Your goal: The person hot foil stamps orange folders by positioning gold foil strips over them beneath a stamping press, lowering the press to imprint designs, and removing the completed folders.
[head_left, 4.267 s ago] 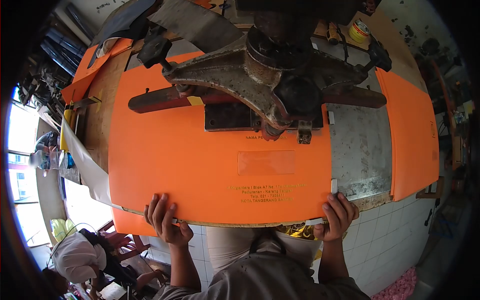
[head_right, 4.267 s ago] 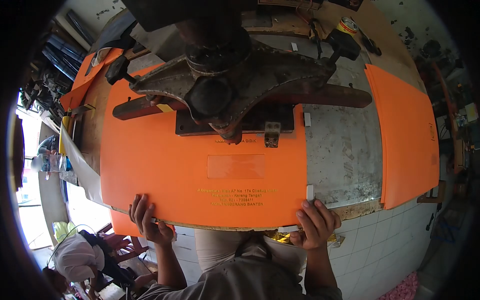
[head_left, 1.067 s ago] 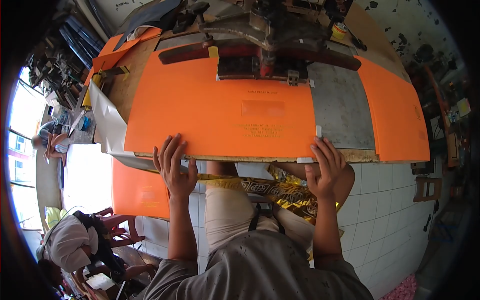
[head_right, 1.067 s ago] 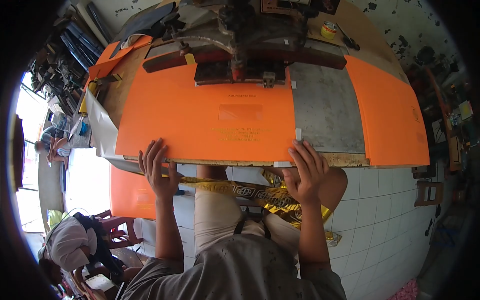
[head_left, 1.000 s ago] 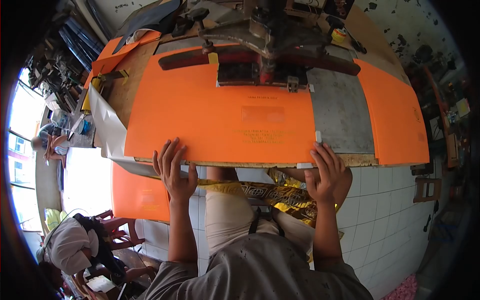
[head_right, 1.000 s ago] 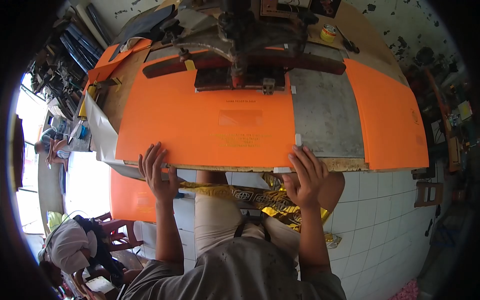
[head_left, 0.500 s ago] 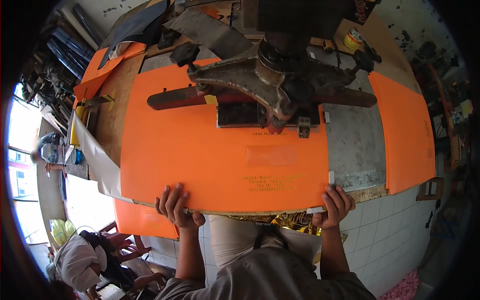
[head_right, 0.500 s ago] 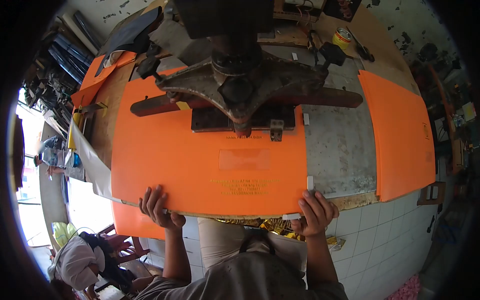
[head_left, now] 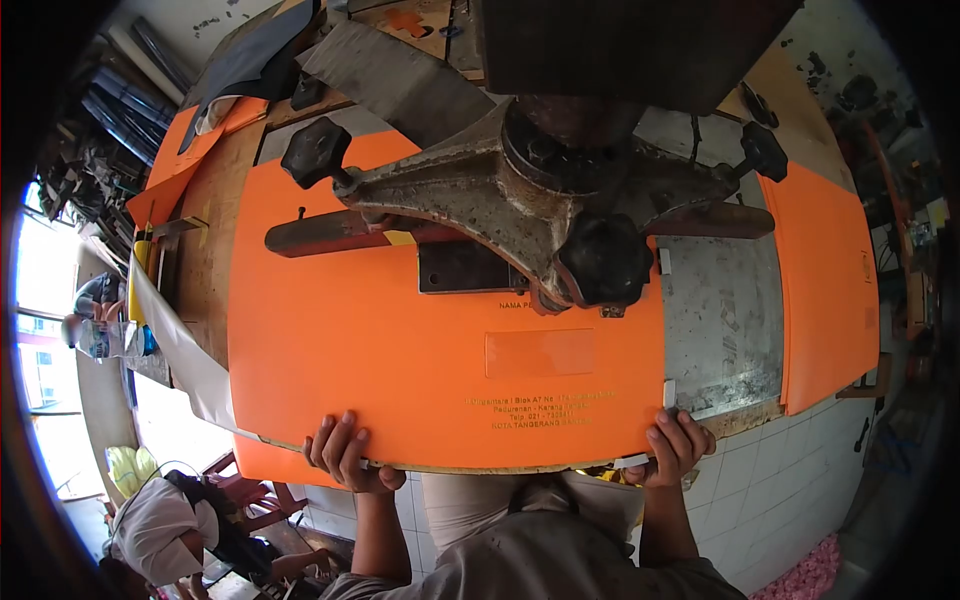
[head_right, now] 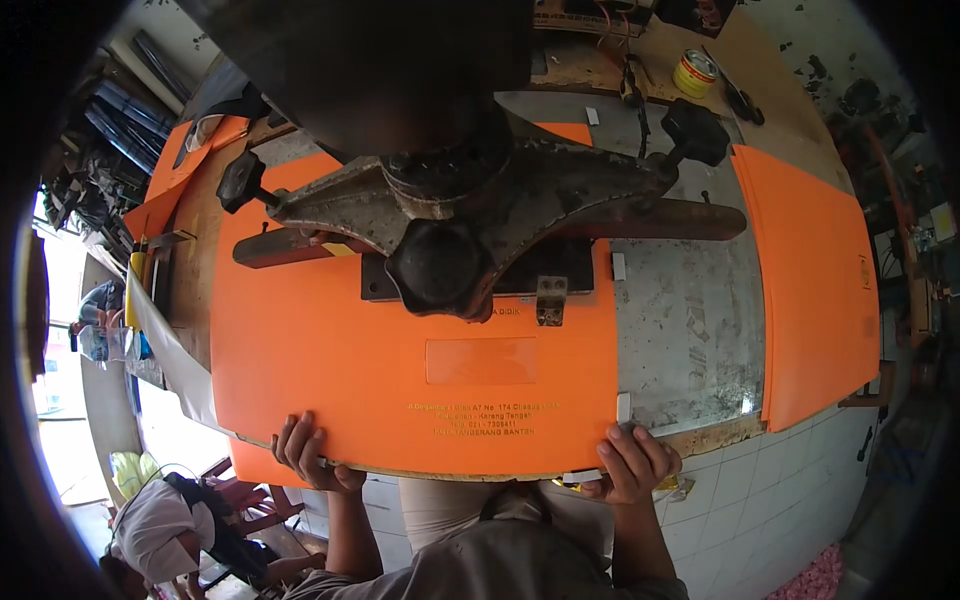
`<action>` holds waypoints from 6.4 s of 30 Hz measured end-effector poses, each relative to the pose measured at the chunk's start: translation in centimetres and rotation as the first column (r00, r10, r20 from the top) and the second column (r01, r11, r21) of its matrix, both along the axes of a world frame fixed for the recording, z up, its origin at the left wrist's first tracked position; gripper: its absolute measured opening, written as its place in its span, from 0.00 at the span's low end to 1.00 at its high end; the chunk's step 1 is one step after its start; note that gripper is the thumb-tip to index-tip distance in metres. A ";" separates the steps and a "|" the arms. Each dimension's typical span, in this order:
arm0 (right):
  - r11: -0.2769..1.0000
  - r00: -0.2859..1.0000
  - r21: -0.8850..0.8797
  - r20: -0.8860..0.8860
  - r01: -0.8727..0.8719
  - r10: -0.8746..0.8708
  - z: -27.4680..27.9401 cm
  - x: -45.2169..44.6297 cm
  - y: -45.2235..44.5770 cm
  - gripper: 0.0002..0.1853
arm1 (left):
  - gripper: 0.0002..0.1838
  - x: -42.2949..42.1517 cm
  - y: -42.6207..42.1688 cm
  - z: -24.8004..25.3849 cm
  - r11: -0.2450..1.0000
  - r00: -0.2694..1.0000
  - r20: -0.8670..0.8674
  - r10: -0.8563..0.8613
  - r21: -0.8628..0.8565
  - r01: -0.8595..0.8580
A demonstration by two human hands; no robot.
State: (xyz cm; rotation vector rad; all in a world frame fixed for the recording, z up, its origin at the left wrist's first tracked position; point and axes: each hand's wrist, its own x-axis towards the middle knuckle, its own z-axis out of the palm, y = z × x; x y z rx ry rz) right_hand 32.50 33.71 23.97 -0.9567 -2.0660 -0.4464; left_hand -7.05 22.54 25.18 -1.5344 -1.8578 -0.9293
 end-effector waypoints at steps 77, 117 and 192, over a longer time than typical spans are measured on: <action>0.410 0.960 -0.896 -0.246 -0.173 -0.131 15.6 15.7 2.7 0.13 | 0.10 -12.1 0.1 18.6 0.970 0.975 0.209 -0.081 -0.207 0.125; 0.256 0.994 -0.962 0.104 0.094 0.028 19.1 18.5 16.5 0.07 | 0.22 -16.3 6.7 13.6 0.825 0.972 -0.009 -0.234 -0.531 0.193; 0.931 0.997 -0.358 0.037 0.076 -0.068 10.9 0.9 8.4 0.20 | 0.19 10.0 -3.9 0.0 0.378 0.185 0.976 -0.115 -0.129 0.917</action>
